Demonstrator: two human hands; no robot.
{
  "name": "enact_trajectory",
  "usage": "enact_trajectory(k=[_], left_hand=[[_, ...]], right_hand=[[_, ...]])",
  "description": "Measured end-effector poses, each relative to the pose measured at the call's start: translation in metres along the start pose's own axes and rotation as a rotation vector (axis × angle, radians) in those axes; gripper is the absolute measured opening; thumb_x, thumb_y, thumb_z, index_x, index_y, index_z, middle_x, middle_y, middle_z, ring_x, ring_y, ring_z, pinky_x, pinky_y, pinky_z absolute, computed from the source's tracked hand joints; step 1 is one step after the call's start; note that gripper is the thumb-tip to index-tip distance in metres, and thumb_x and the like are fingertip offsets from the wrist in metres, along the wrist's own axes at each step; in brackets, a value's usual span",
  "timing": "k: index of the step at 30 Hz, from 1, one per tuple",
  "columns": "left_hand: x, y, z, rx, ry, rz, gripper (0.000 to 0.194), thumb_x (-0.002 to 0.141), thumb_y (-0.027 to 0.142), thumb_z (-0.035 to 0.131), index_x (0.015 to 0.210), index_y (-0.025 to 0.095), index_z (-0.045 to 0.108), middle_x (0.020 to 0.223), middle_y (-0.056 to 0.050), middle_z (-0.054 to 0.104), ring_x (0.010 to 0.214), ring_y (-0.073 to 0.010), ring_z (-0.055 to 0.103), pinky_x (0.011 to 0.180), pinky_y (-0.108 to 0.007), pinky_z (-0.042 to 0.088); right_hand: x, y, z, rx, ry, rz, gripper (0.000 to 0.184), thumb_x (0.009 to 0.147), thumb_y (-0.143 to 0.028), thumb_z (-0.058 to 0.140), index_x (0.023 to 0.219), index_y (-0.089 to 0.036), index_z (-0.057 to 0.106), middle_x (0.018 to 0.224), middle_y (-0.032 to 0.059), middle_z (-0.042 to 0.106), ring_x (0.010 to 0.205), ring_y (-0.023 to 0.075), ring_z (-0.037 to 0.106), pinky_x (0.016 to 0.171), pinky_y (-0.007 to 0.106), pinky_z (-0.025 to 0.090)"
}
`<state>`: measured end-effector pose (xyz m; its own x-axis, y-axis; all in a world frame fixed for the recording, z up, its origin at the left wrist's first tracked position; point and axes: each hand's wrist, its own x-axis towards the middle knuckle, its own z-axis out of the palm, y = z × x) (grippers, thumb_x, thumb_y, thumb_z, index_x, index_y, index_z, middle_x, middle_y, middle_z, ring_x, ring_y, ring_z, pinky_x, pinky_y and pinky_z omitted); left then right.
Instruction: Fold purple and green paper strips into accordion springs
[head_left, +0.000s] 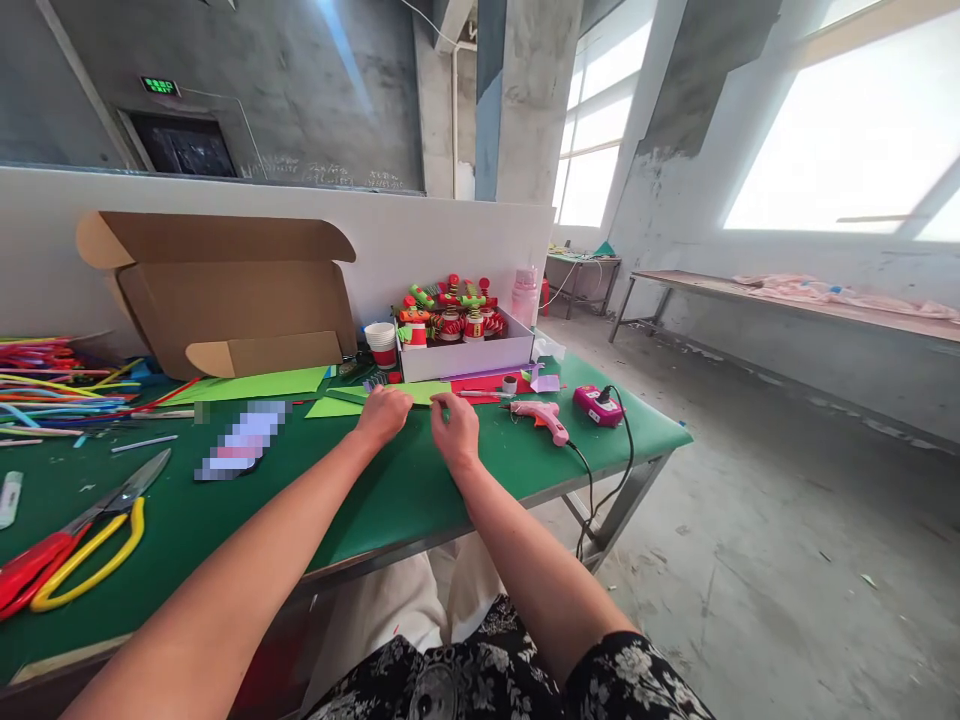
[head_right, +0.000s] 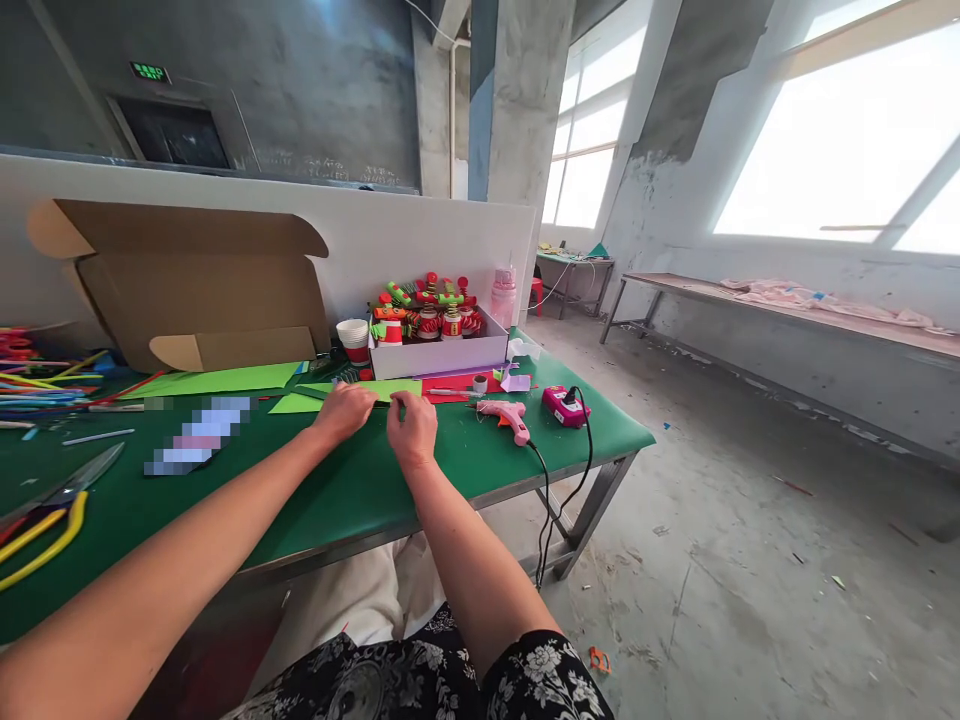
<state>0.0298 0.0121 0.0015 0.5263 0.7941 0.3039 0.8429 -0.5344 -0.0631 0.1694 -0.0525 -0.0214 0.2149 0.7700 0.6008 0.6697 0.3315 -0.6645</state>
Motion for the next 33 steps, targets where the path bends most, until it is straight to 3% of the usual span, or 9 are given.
enact_trajectory(k=[3,6,9,12,13,18,21,25,33], left_hand=[[-0.005,-0.007,-0.016,-0.181,0.182,-0.101,0.03,0.085,0.013,0.045,0.095,0.015,0.073,0.096,-0.016,0.074,0.097,-0.0305,0.066,0.085,-0.041,0.046],[-0.018,-0.005,-0.03,-0.748,0.403,-0.22,0.024,0.084,0.027,0.052,0.093,0.02,0.073,0.094,-0.008,0.076,0.095,-0.0274,0.066,0.084,-0.037,0.049],[-0.034,0.005,-0.037,-1.419,0.314,-0.247,0.028,0.077,0.041,0.064,0.091,0.018,0.072,0.086,-0.008,0.075,0.094,-0.0289,0.068,0.084,-0.038,0.052],[-0.043,0.011,-0.037,-1.761,0.261,-0.3,0.027,0.068,0.038,0.074,0.085,0.017,0.071,0.08,-0.01,0.074,0.095,-0.0324,0.069,0.084,-0.043,0.053],[-0.044,0.011,-0.036,-1.809,0.264,-0.311,0.027,0.067,0.037,0.074,0.084,0.017,0.071,0.08,-0.011,0.074,0.096,-0.0333,0.069,0.085,-0.045,0.054],[-0.043,0.007,-0.034,-1.927,0.233,-0.33,0.037,0.076,0.047,0.066,0.092,0.014,0.072,0.085,-0.013,0.076,0.099,-0.035,0.069,0.088,-0.049,0.054],[-0.043,0.008,-0.034,-1.985,0.198,-0.283,0.046,0.081,0.055,0.061,0.098,0.014,0.071,0.089,-0.014,0.076,0.102,-0.0344,0.069,0.089,-0.049,0.054],[-0.041,0.008,-0.029,-1.963,0.259,-0.343,0.027,0.076,0.039,0.073,0.085,0.015,0.069,0.078,-0.011,0.075,0.094,-0.0314,0.071,0.086,-0.045,0.056],[-0.033,-0.015,-0.021,-2.103,0.611,-0.707,0.02,0.092,0.026,0.053,0.077,0.017,0.062,0.064,-0.004,0.07,0.069,-0.0205,0.071,0.074,-0.039,0.059]], right_hand=[[0.001,0.004,0.001,0.077,0.101,0.032,0.03,0.085,-0.012,0.044,0.109,-0.019,0.06,0.101,0.0078,0.067,0.089,0.0184,0.061,0.085,0.031,0.048],[-0.001,0.003,0.003,0.087,-0.006,0.044,0.044,0.082,-0.015,0.053,0.126,-0.019,0.053,0.116,0.0109,0.063,0.099,0.0204,0.06,0.09,0.034,0.048],[-0.004,-0.005,0.001,0.09,-0.198,-0.063,0.05,0.082,-0.027,0.064,0.13,-0.02,0.051,0.123,0.011,0.062,0.115,0.0226,0.056,0.099,0.036,0.044],[-0.008,-0.012,-0.002,0.093,-0.377,-0.182,0.025,0.088,-0.035,0.063,0.109,-0.021,0.064,0.105,0.0053,0.068,0.103,0.019,0.06,0.092,0.029,0.045],[-0.008,-0.014,-0.003,0.085,-0.435,-0.204,0.017,0.09,-0.035,0.061,0.096,-0.021,0.066,0.094,0.0028,0.068,0.094,0.0172,0.061,0.085,0.026,0.045],[-0.01,-0.015,-0.002,0.085,-0.556,-0.15,0.039,0.095,-0.033,0.051,0.059,-0.018,0.052,0.055,-0.0055,0.045,0.057,0.0102,0.043,0.057,0.021,0.033],[-0.01,-0.014,-0.002,0.134,-0.557,-0.099,0.039,0.094,-0.031,0.052,0.057,-0.018,0.048,0.052,-0.0067,0.041,0.054,0.0095,0.038,0.055,0.021,0.029],[-0.01,-0.017,-0.006,0.274,-0.632,-0.086,0.03,0.091,-0.025,0.053,0.062,-0.018,0.051,0.057,-0.0053,0.054,0.057,0.0098,0.048,0.058,0.02,0.034],[-0.021,-0.035,-0.019,0.447,-0.775,-0.013,0.028,0.094,-0.031,0.048,0.072,-0.018,0.061,0.057,-0.0026,0.06,0.058,0.0116,0.051,0.062,0.021,0.04]])
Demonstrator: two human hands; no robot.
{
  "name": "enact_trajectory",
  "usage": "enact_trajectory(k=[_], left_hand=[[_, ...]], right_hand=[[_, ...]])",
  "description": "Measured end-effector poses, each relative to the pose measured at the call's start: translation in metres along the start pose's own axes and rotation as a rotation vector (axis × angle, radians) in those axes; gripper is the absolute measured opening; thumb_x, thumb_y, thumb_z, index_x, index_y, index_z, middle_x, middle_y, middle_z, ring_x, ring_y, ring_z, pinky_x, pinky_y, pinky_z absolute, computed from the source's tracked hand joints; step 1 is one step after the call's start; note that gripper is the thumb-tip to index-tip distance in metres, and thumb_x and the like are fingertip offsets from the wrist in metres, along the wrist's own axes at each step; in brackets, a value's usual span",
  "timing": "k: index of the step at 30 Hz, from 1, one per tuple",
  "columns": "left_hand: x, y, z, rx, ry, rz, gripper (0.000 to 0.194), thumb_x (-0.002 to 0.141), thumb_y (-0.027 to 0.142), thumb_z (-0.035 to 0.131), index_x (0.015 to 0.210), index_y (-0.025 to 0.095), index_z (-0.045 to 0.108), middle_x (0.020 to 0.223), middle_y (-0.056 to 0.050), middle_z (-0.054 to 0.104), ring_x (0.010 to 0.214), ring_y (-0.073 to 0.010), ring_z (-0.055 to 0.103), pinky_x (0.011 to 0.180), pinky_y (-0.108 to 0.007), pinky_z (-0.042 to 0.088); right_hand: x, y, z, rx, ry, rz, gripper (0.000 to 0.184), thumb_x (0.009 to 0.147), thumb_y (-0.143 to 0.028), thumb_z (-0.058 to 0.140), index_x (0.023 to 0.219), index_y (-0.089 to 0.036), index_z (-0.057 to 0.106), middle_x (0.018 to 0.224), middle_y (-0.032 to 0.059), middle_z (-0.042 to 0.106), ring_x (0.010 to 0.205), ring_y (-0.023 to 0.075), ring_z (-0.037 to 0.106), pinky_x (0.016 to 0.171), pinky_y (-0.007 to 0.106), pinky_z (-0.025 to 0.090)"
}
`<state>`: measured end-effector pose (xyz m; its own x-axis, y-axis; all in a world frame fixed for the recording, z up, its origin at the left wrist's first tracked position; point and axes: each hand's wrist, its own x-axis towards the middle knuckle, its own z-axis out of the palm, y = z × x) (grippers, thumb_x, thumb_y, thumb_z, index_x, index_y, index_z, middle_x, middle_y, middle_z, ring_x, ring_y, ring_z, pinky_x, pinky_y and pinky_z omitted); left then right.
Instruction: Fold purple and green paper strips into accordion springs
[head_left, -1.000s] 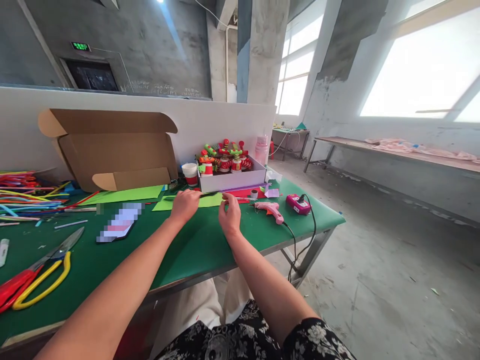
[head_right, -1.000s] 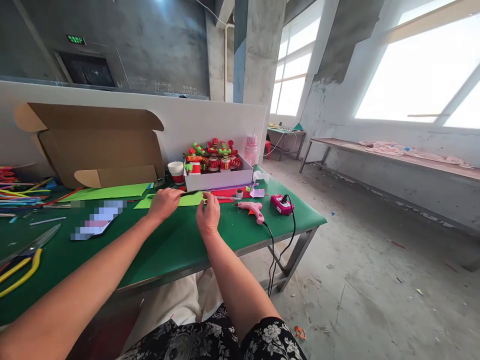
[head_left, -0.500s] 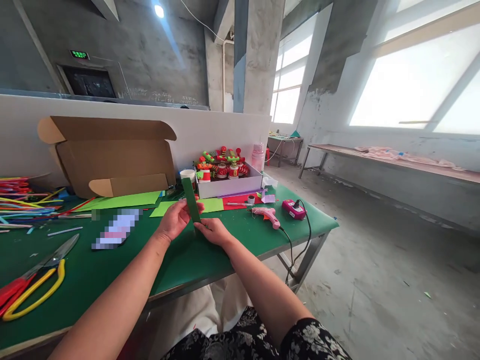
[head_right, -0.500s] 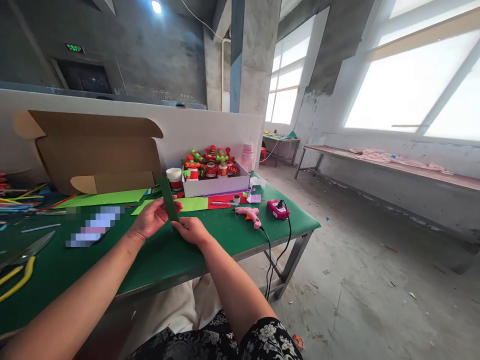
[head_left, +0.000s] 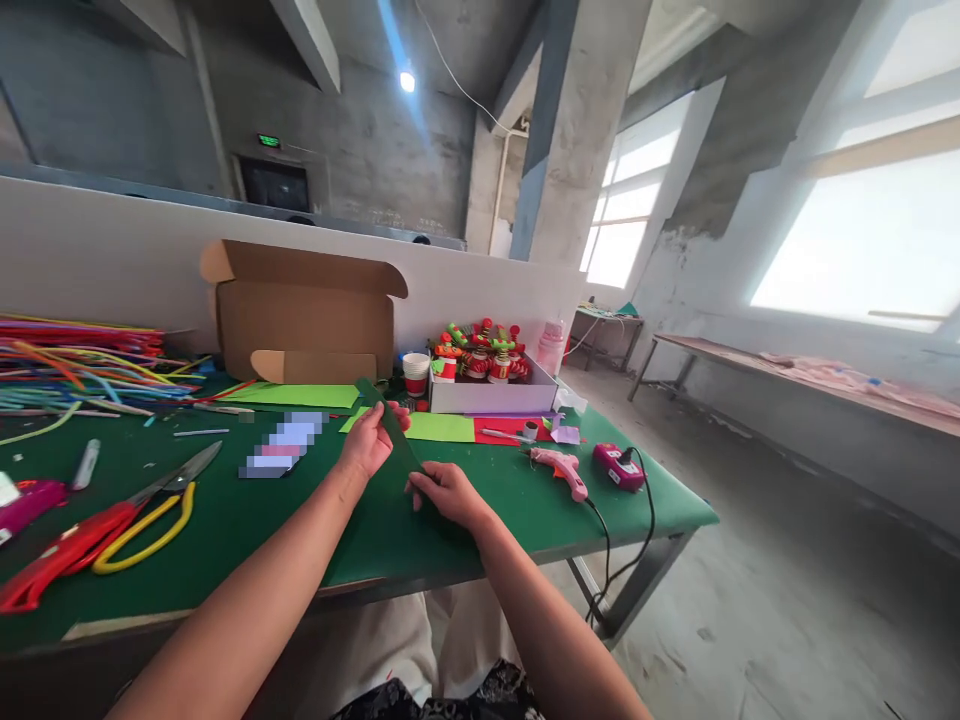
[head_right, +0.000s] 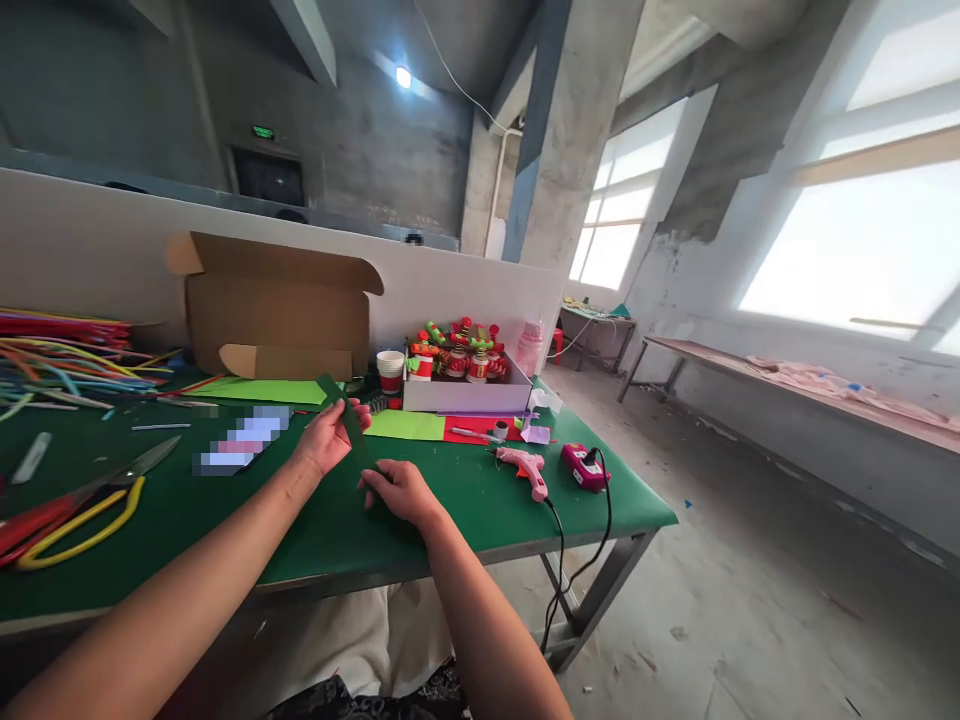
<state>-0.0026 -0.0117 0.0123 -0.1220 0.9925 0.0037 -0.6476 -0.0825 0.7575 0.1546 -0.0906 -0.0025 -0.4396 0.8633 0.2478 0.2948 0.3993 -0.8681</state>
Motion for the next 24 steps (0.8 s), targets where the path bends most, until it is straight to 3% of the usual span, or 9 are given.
enact_trajectory(k=[3,7,9,11,13,15,19,21,24], left_hand=[[0.006,0.003,-0.006,0.007,0.074,-0.003,0.021,0.093,0.024,0.051,0.075,0.017,0.061,0.066,-0.006,0.07,0.067,-0.0205,0.071,0.07,-0.038,0.059],[0.009,0.002,-0.009,0.022,0.081,-0.014,0.02,0.091,0.022,0.054,0.073,0.015,0.06,0.067,-0.008,0.07,0.065,-0.0212,0.071,0.064,-0.036,0.058],[0.008,0.001,-0.009,0.033,0.077,-0.024,0.019,0.091,0.021,0.053,0.074,0.015,0.06,0.065,-0.008,0.07,0.063,-0.0211,0.071,0.062,-0.034,0.058],[0.008,-0.001,-0.009,0.055,0.075,-0.041,0.019,0.092,0.02,0.051,0.077,0.015,0.06,0.062,-0.006,0.068,0.06,-0.0201,0.07,0.059,-0.032,0.057],[0.008,-0.005,-0.01,0.083,0.071,-0.063,0.019,0.092,0.02,0.05,0.078,0.014,0.061,0.058,-0.005,0.067,0.054,-0.0184,0.068,0.056,-0.03,0.056],[0.008,-0.01,-0.011,0.108,0.062,-0.086,0.018,0.092,0.021,0.053,0.078,0.014,0.061,0.056,-0.004,0.067,0.049,-0.0167,0.066,0.053,-0.028,0.053],[0.007,-0.021,-0.013,0.183,-0.011,-0.15,0.015,0.088,0.025,0.059,0.079,0.014,0.063,0.057,-0.005,0.068,0.044,-0.0149,0.061,0.047,-0.024,0.048],[0.005,-0.024,-0.013,0.227,-0.059,-0.198,0.014,0.087,0.026,0.06,0.079,0.015,0.063,0.058,-0.005,0.069,0.044,-0.0154,0.061,0.045,-0.024,0.047],[0.001,-0.024,-0.012,0.229,-0.078,-0.232,0.016,0.087,0.028,0.06,0.077,0.015,0.064,0.059,-0.006,0.07,0.047,-0.0161,0.062,0.046,-0.024,0.047]], right_hand=[[-0.016,-0.004,0.012,0.041,0.02,0.042,0.035,0.093,-0.043,0.048,0.071,-0.019,0.061,0.054,-0.0024,0.059,0.056,0.0118,0.051,0.063,0.022,0.042],[-0.051,-0.009,0.025,0.082,0.087,0.152,0.042,0.091,-0.054,0.047,0.066,-0.021,0.054,0.048,-0.0033,0.054,0.047,0.0113,0.048,0.054,0.023,0.039],[-0.065,-0.014,0.02,0.083,0.018,0.176,0.044,0.09,-0.056,0.046,0.065,-0.021,0.056,0.05,-0.0029,0.055,0.046,0.0113,0.049,0.052,0.023,0.038],[-0.068,-0.021,0.004,0.032,-0.153,0.153,0.044,0.088,-0.056,0.051,0.063,-0.021,0.059,0.054,-0.0017,0.059,0.049,0.0116,0.052,0.051,0.023,0.038],[-0.053,-0.026,-0.022,-0.177,-0.148,0.119,0.038,0.086,-0.049,0.057,0.063,-0.019,0.063,0.057,-0.0011,0.062,0.054,0.0123,0.055,0.053,0.022,0.038],[-0.024,-0.024,-0.053,-0.478,-0.028,0.14,0.031,0.088,-0.038,0.057,0.067,-0.018,0.067,0.06,0.0,0.064,0.059,0.0132,0.057,0.056,0.023,0.037],[0.043,0.001,-0.105,-1.022,0.18,0.361,0.024,0.092,-0.028,0.051,0.091,-0.02,0.073,0.085,0.0057,0.074,0.077,0.0174,0.066,0.061,0.024,0.039],[0.068,0.016,-0.117,-1.169,0.163,0.458,0.025,0.094,-0.028,0.048,0.099,-0.021,0.073,0.096,0.0095,0.075,0.085,0.0199,0.068,0.062,0.025,0.042],[0.089,0.036,-0.12,-1.249,0.127,0.463,0.027,0.091,-0.014,0.048,0.104,-0.02,0.071,0.101,0.0134,0.074,0.089,0.0219,0.07,0.065,0.026,0.045]])
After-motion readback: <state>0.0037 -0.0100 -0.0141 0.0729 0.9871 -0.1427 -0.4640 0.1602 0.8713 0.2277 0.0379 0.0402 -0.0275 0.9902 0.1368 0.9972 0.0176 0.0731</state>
